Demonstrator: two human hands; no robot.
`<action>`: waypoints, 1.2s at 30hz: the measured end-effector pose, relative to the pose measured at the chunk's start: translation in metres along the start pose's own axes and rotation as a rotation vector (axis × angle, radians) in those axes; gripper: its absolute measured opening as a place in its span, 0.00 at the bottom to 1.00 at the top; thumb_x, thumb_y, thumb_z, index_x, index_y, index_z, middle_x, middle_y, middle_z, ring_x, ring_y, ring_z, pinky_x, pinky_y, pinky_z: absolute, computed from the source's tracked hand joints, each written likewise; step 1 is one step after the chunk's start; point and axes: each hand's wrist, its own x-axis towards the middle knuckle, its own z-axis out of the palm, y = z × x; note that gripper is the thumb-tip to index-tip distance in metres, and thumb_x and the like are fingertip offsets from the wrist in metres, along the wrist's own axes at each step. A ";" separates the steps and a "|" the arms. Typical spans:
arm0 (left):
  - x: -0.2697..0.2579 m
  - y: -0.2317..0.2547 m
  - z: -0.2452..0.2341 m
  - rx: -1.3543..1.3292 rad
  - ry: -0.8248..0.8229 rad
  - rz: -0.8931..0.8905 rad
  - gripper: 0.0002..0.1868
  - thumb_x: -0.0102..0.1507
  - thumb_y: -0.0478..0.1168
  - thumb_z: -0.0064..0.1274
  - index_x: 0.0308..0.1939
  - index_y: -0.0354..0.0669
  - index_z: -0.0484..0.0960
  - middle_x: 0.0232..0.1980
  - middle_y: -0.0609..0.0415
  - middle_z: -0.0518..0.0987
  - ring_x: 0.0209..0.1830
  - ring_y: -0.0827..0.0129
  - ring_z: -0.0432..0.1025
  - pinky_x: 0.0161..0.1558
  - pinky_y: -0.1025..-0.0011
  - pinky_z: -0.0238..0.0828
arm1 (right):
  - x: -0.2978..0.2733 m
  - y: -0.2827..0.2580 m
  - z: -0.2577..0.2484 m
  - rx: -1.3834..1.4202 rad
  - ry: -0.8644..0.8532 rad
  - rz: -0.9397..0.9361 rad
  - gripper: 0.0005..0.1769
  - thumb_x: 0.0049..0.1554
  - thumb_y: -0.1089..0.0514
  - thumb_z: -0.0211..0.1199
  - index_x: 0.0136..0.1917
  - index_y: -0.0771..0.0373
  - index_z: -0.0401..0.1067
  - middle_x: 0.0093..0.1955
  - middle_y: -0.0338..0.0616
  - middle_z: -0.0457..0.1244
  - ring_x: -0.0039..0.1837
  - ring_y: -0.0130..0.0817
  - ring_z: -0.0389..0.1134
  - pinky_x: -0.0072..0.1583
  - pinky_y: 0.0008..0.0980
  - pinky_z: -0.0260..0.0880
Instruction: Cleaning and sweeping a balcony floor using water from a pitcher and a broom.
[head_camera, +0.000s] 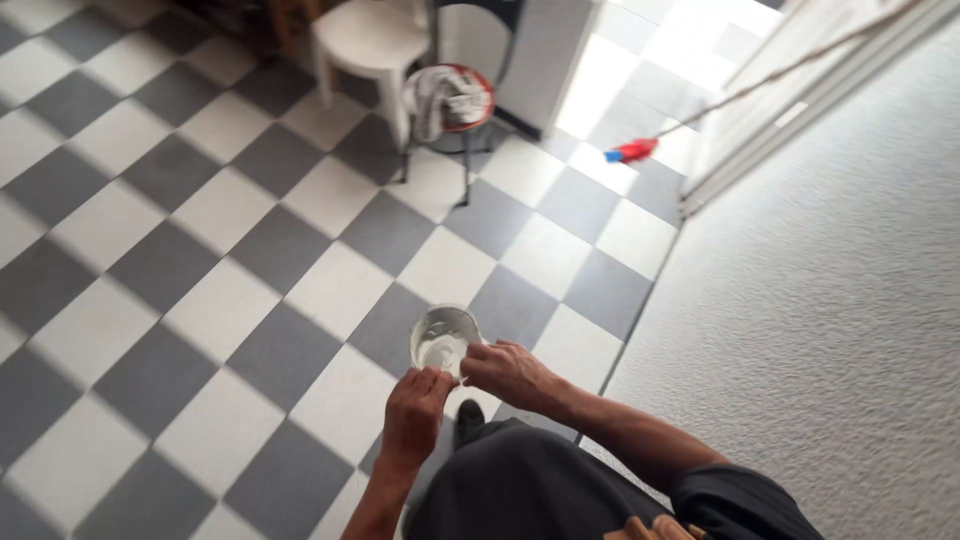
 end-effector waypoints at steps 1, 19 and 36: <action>0.028 -0.011 0.008 -0.017 -0.016 0.019 0.04 0.60 0.35 0.59 0.36 0.39 0.80 0.39 0.51 0.79 0.38 0.59 0.74 0.39 0.61 0.73 | 0.008 0.017 -0.013 -0.003 0.011 0.028 0.10 0.60 0.54 0.66 0.48 0.61 0.69 0.48 0.42 0.64 0.43 0.36 0.71 0.46 0.40 0.74; 0.460 -0.150 0.198 -0.264 -0.233 0.649 0.07 0.62 0.38 0.57 0.39 0.37 0.77 0.43 0.46 0.77 0.43 0.56 0.75 0.45 0.61 0.75 | 0.114 0.303 -0.167 -0.252 0.378 0.674 0.12 0.60 0.51 0.66 0.43 0.60 0.71 0.42 0.40 0.63 0.42 0.35 0.66 0.48 0.41 0.68; 0.738 -0.091 0.467 -0.474 -0.607 0.843 0.17 0.59 0.30 0.55 0.52 0.36 0.74 0.54 0.45 0.75 0.45 0.57 0.75 0.48 0.64 0.77 | 0.060 0.574 -0.313 -0.300 0.684 1.010 0.07 0.55 0.61 0.71 0.45 0.60 0.74 0.44 0.43 0.65 0.46 0.45 0.67 0.49 0.42 0.68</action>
